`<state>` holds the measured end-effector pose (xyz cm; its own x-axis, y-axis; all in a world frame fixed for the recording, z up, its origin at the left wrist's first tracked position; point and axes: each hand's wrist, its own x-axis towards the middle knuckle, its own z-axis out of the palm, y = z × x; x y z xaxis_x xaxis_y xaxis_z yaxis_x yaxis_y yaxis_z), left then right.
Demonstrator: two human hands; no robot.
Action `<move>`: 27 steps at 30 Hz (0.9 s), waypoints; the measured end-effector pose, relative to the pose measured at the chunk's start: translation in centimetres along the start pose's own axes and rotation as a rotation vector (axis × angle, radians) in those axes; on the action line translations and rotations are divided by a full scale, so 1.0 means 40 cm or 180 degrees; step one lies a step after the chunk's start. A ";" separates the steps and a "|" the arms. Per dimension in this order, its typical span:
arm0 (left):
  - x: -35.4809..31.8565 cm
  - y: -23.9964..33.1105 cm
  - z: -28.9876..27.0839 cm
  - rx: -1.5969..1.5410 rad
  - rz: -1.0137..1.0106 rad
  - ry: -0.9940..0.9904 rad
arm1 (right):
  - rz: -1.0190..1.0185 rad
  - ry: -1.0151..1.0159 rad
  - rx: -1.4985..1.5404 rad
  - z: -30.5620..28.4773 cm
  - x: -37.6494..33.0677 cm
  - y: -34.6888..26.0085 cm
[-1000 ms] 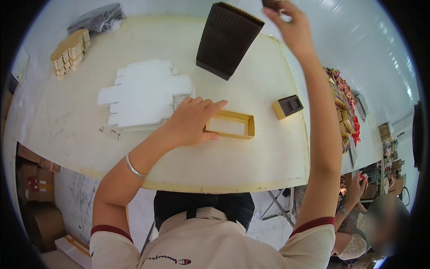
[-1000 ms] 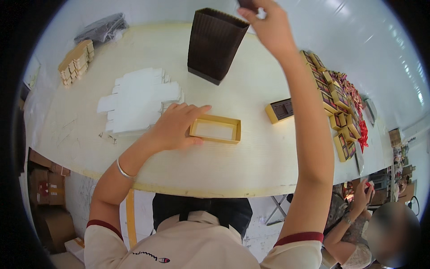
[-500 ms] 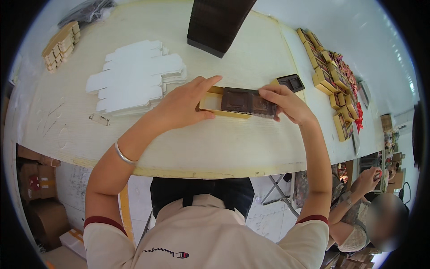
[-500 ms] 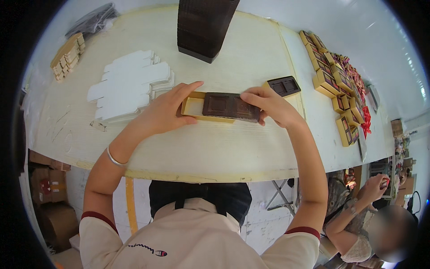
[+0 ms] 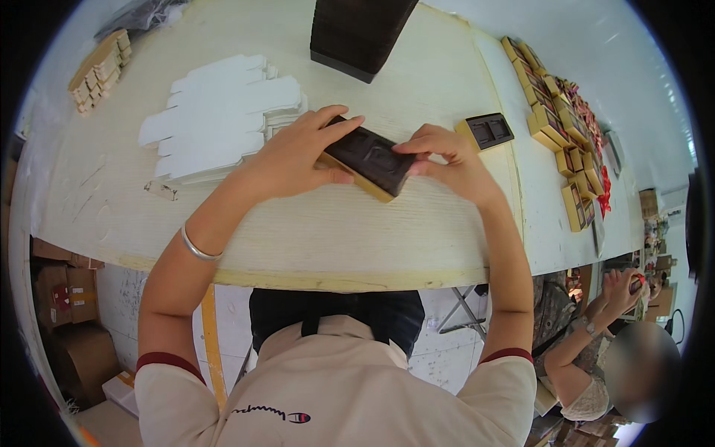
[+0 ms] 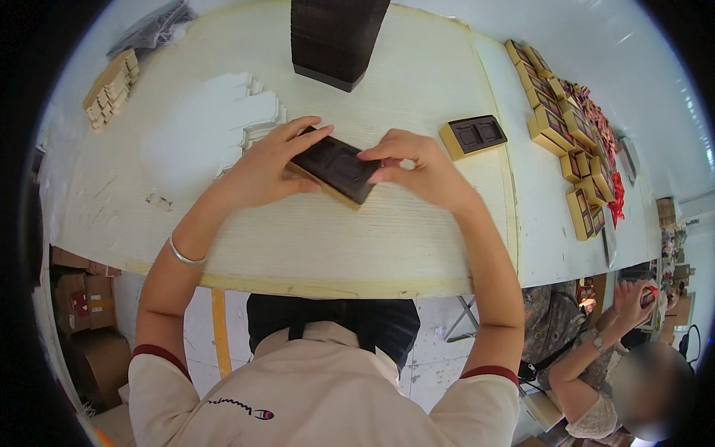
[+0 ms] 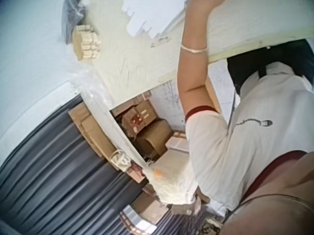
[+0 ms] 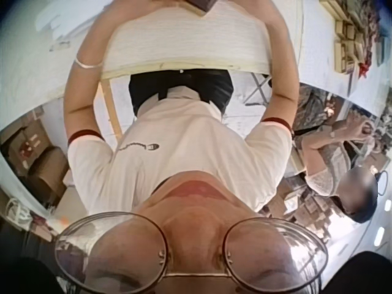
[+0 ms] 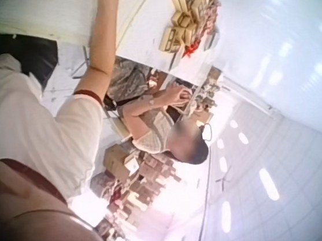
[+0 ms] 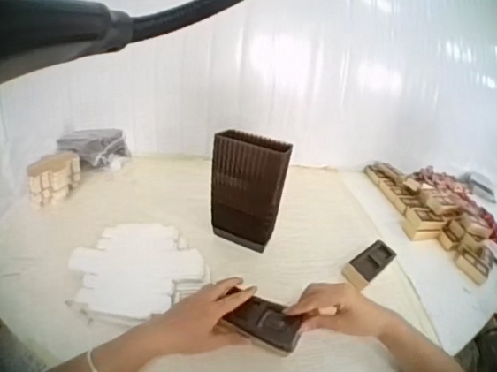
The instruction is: The person folds flat white cardboard pieces into small rectangular boxes, then places dark rectangular inserts into each box. The completed boxes are set aside on the table. The person repeats this process multiple times.
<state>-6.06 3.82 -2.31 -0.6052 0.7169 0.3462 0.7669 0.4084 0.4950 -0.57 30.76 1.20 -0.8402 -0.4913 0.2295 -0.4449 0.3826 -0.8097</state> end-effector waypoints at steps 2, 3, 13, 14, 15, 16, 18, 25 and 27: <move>-0.006 0.002 0.001 0.0266 0.0027 0.0014 | -0.0408 0.0084 -0.1069 0.038 0.008 -0.017; -0.001 0.012 -0.013 0.0127 -0.0125 -0.0149 | -0.0591 0.0083 -0.1792 0.044 0.004 -0.022; 0.003 0.034 0.002 0.1445 0.0477 0.0360 | -0.0435 0.0262 -0.2851 0.115 -0.041 -0.035; 0.006 0.039 0.009 0.1393 0.0492 0.0212 | -0.0366 0.0309 -0.2955 0.140 -0.052 -0.020; 0.002 0.047 0.015 0.1374 0.0469 0.0070 | -0.0251 0.0002 -0.3781 0.138 -0.051 -0.053; -0.003 0.052 0.019 0.1352 0.0447 -0.0072 | -0.0264 -0.0031 -0.3629 0.139 -0.051 -0.047; -0.002 0.046 0.020 0.1131 0.0330 -0.0273 | -0.0288 -0.0091 -0.3360 0.130 -0.042 -0.030; -0.004 0.081 0.026 0.0927 0.0055 -0.0402 | -0.0264 0.0153 -0.3246 0.131 -0.050 -0.013; -0.018 0.111 0.009 0.0548 0.0062 -0.0442 | -0.0177 0.0087 -0.3157 0.117 -0.058 -0.027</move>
<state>-2.13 5.32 -0.63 -0.5639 0.7916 0.2354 0.8105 0.4758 0.3418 3.32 27.83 -0.97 -0.8115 -0.5151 0.2759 -0.5314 0.8469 0.0180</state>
